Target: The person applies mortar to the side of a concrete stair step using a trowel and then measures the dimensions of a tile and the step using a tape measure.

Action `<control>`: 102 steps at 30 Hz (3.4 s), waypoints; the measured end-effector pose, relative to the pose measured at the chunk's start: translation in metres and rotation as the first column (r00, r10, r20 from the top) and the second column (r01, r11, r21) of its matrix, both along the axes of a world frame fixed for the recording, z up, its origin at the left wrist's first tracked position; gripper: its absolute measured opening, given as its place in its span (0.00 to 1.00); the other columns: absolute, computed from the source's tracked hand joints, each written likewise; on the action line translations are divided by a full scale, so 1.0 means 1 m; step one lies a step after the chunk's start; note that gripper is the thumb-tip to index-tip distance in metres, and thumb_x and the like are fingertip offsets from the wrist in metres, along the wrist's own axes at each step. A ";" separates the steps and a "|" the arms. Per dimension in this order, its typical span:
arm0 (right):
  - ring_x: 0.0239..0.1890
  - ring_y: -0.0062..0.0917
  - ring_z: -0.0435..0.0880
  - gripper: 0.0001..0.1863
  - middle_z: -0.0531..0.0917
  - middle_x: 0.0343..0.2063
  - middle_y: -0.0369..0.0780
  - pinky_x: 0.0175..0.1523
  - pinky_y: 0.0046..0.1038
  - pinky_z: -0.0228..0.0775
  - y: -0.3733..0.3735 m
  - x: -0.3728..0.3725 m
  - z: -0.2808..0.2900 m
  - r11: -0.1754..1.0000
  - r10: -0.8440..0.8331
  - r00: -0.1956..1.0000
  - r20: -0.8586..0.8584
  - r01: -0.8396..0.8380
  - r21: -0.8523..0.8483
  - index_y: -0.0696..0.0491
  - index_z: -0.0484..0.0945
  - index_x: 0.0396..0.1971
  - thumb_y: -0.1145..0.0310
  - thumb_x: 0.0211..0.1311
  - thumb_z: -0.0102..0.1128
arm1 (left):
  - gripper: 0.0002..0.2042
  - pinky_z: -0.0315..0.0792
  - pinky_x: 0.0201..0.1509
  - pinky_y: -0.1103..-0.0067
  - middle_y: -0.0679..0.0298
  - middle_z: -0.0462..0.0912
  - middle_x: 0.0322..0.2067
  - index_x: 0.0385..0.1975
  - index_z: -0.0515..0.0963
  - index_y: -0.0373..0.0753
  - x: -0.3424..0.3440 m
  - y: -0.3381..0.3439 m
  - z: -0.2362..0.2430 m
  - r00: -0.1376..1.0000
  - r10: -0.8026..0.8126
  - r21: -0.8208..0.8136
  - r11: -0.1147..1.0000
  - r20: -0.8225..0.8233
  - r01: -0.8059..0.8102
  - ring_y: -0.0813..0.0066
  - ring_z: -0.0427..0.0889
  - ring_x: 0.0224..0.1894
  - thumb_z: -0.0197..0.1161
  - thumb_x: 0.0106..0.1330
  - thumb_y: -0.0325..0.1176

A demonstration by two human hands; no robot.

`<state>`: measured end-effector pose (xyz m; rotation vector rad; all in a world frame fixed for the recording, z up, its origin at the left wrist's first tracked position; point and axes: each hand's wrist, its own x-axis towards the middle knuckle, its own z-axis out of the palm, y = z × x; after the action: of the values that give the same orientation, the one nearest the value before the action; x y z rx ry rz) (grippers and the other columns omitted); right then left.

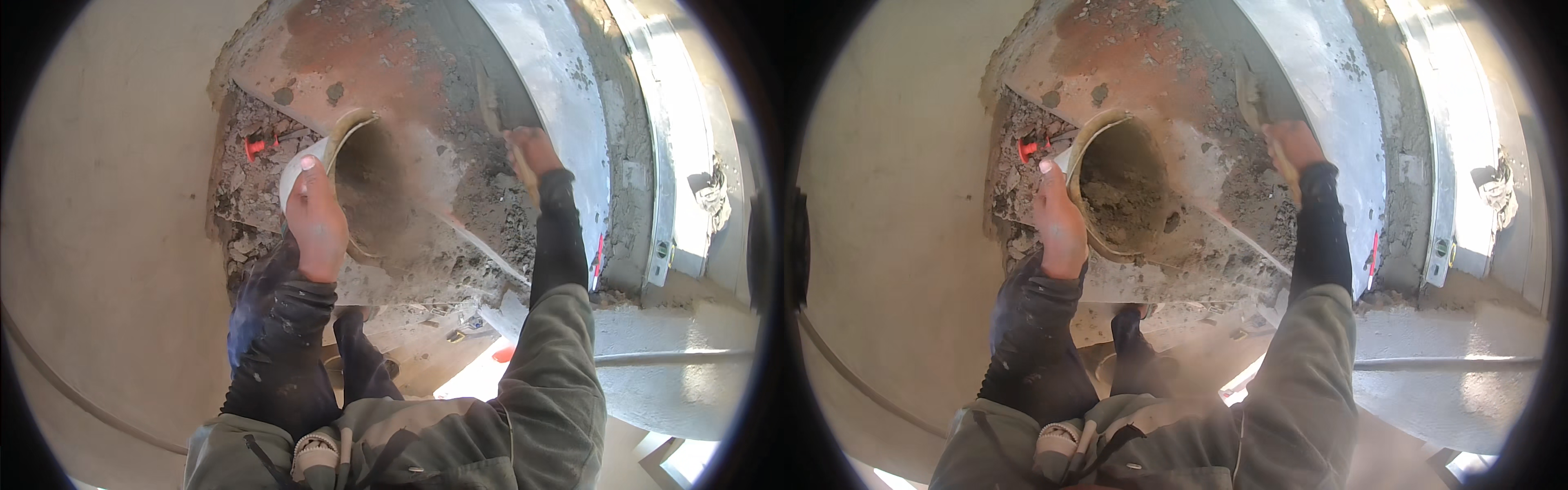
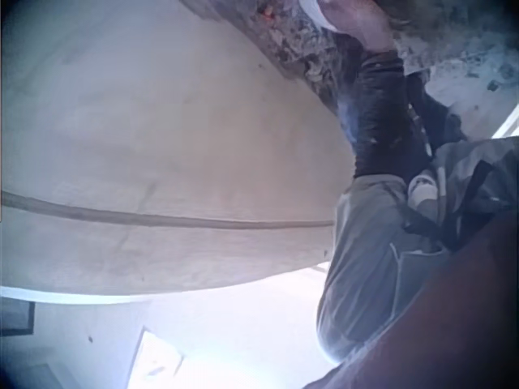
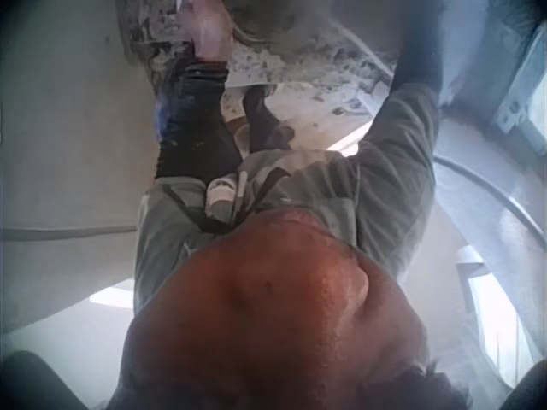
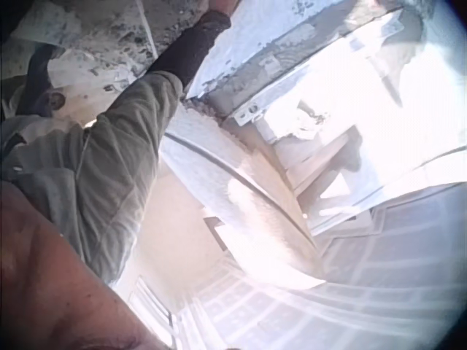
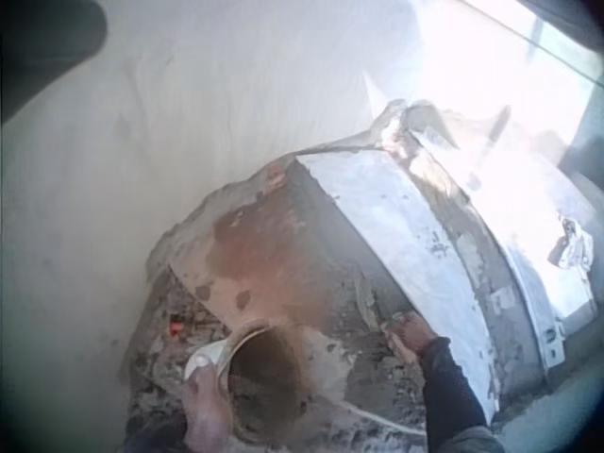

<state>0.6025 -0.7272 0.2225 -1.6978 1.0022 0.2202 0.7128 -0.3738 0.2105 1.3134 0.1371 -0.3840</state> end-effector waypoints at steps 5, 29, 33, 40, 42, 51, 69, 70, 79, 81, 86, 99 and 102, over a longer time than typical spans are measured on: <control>0.18 0.19 0.74 0.12 0.76 0.19 0.36 0.21 0.25 0.64 0.056 -0.076 -0.032 0.984 -0.175 0.983 0.057 0.176 -0.023 0.58 0.78 0.28 0.64 0.66 0.60 | 0.25 0.64 0.46 0.83 0.68 0.77 0.38 0.48 0.77 0.26 -0.005 -0.002 -0.001 0.990 0.002 0.008 1.000 -0.140 -0.001 0.82 0.69 0.40 0.45 0.79 0.48; 0.33 0.42 0.81 0.20 0.81 0.29 0.50 0.38 0.38 0.72 0.007 -0.040 -0.160 0.641 -0.276 0.852 0.444 0.508 -0.576 0.57 0.76 0.41 0.54 0.64 0.63 | 0.27 0.72 0.58 0.74 0.57 0.81 0.47 0.49 0.76 0.31 -0.045 -0.030 -0.017 0.964 -0.147 -0.087 0.988 -0.220 0.130 0.70 0.79 0.49 0.40 0.79 0.52; 0.20 0.22 0.76 0.15 0.77 0.20 0.37 0.26 0.28 0.68 0.021 -0.084 -0.141 0.763 -0.420 0.796 0.436 0.570 -0.305 0.55 0.76 0.35 0.58 0.66 0.64 | 0.28 0.71 0.60 0.74 0.56 0.79 0.51 0.54 0.74 0.29 -0.049 -0.033 -0.005 0.973 -0.152 -0.044 0.988 -0.173 0.146 0.70 0.78 0.52 0.41 0.79 0.51; 0.17 0.16 0.72 0.11 0.74 0.18 0.31 0.19 0.21 0.62 0.031 -0.153 -0.117 0.788 -0.542 0.723 0.429 0.614 -0.040 0.52 0.74 0.30 0.62 0.68 0.63 | 0.27 0.70 0.61 0.74 0.57 0.78 0.53 0.57 0.72 0.27 -0.051 -0.026 -0.004 0.975 -0.201 -0.009 0.979 -0.095 0.201 0.70 0.77 0.54 0.44 0.79 0.49; 0.18 0.15 0.73 0.11 0.74 0.18 0.31 0.19 0.20 0.61 0.034 -0.168 -0.113 0.779 -0.560 0.724 0.403 0.626 -0.042 0.51 0.74 0.29 0.62 0.67 0.64 | 0.26 0.70 0.61 0.74 0.57 0.78 0.53 0.57 0.72 0.27 -0.053 -0.024 -0.007 0.976 -0.205 -0.028 0.979 -0.070 0.204 0.70 0.77 0.54 0.44 0.79 0.48; 0.13 0.13 0.67 0.10 0.71 0.17 0.30 0.16 0.20 0.58 0.038 -0.353 -0.177 0.498 -0.177 0.916 0.361 0.399 -0.770 0.52 0.71 0.34 0.63 0.69 0.59 | 0.18 0.68 0.37 0.77 0.73 0.73 0.29 0.30 0.73 0.34 -0.062 -0.015 -0.010 0.984 -0.176 0.073 0.982 -0.008 0.176 0.81 0.69 0.31 0.62 0.71 0.45; 0.31 0.49 0.84 0.13 0.80 0.35 0.55 0.35 0.45 0.78 0.290 -0.180 -0.004 0.605 0.450 0.868 -0.208 -0.468 -0.645 0.60 0.74 0.38 0.68 0.58 0.56 | 0.25 0.60 0.23 0.69 0.55 0.62 0.14 0.18 0.64 0.34 -0.087 0.002 0.021 0.727 -0.549 0.579 0.774 0.412 0.256 0.64 0.56 0.18 0.76 0.55 0.43; 0.31 0.50 0.84 0.13 0.79 0.35 0.55 0.35 0.44 0.78 0.272 -0.189 -0.006 0.575 0.455 0.861 -0.227 -0.479 -0.663 0.61 0.74 0.39 0.68 0.58 0.56 | 0.23 0.59 0.22 0.70 0.55 0.62 0.13 0.18 0.64 0.34 -0.085 0.003 0.019 0.713 -0.528 0.550 0.801 0.462 0.236 0.68 0.55 0.18 0.76 0.56 0.38; 0.40 0.55 0.82 0.18 0.82 0.33 0.61 0.47 0.46 0.75 0.226 -0.230 -0.086 0.860 0.356 0.925 -0.131 -0.379 -0.340 0.65 0.80 0.37 0.62 0.59 0.59 | 0.18 0.60 0.24 0.77 0.65 0.63 0.16 0.20 0.68 0.34 -0.129 0.003 0.030 0.478 -0.723 0.489 0.690 0.499 0.533 0.77 0.58 0.22 0.74 0.59 0.31; 0.42 0.56 0.81 0.20 0.82 0.34 0.62 0.49 0.45 0.73 0.254 -0.239 -0.082 0.916 0.366 0.930 0.029 -0.355 -0.189 0.66 0.80 0.38 0.61 0.58 0.60 | 0.17 0.59 0.25 0.80 0.72 0.64 0.18 0.20 0.68 0.34 -0.121 0.010 0.028 0.487 -0.751 0.466 0.659 0.447 0.590 0.85 0.59 0.25 0.74 0.60 0.30; 0.29 0.43 0.83 0.18 0.82 0.27 0.54 0.38 0.38 0.74 0.310 -0.210 -0.038 0.983 0.111 0.985 0.129 -0.128 0.130 0.66 0.79 0.36 0.62 0.61 0.60 | 0.13 0.59 0.27 0.85 0.77 0.70 0.22 0.26 0.75 0.35 -0.115 0.019 0.013 0.625 -0.723 0.302 0.690 0.294 0.657 0.89 0.62 0.27 0.73 0.62 0.34; 0.16 0.22 0.73 0.18 0.74 0.16 0.36 0.22 0.28 0.65 0.258 -0.217 -0.012 0.940 0.066 0.995 -0.070 -0.039 0.338 0.60 0.76 0.27 0.58 0.67 0.57 | 0.18 0.57 0.27 0.86 0.78 0.70 0.22 0.24 0.74 0.38 -0.114 0.008 0.026 0.837 -0.525 0.171 0.848 0.152 0.501 0.90 0.60 0.25 0.74 0.62 0.44; 0.17 0.23 0.74 0.19 0.74 0.16 0.37 0.25 0.30 0.67 0.254 -0.225 -0.007 0.959 0.087 0.993 -0.081 -0.061 0.275 0.60 0.76 0.27 0.57 0.67 0.57 | 0.18 0.61 0.27 0.85 0.77 0.73 0.21 0.24 0.76 0.35 -0.099 0.017 0.019 0.850 -0.522 0.232 0.839 0.080 0.493 0.90 0.64 0.25 0.76 0.60 0.43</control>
<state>0.3775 -0.4735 0.2151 -1.4847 0.9302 0.4689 0.6142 -0.3563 0.2296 1.5715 -0.3114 -0.7443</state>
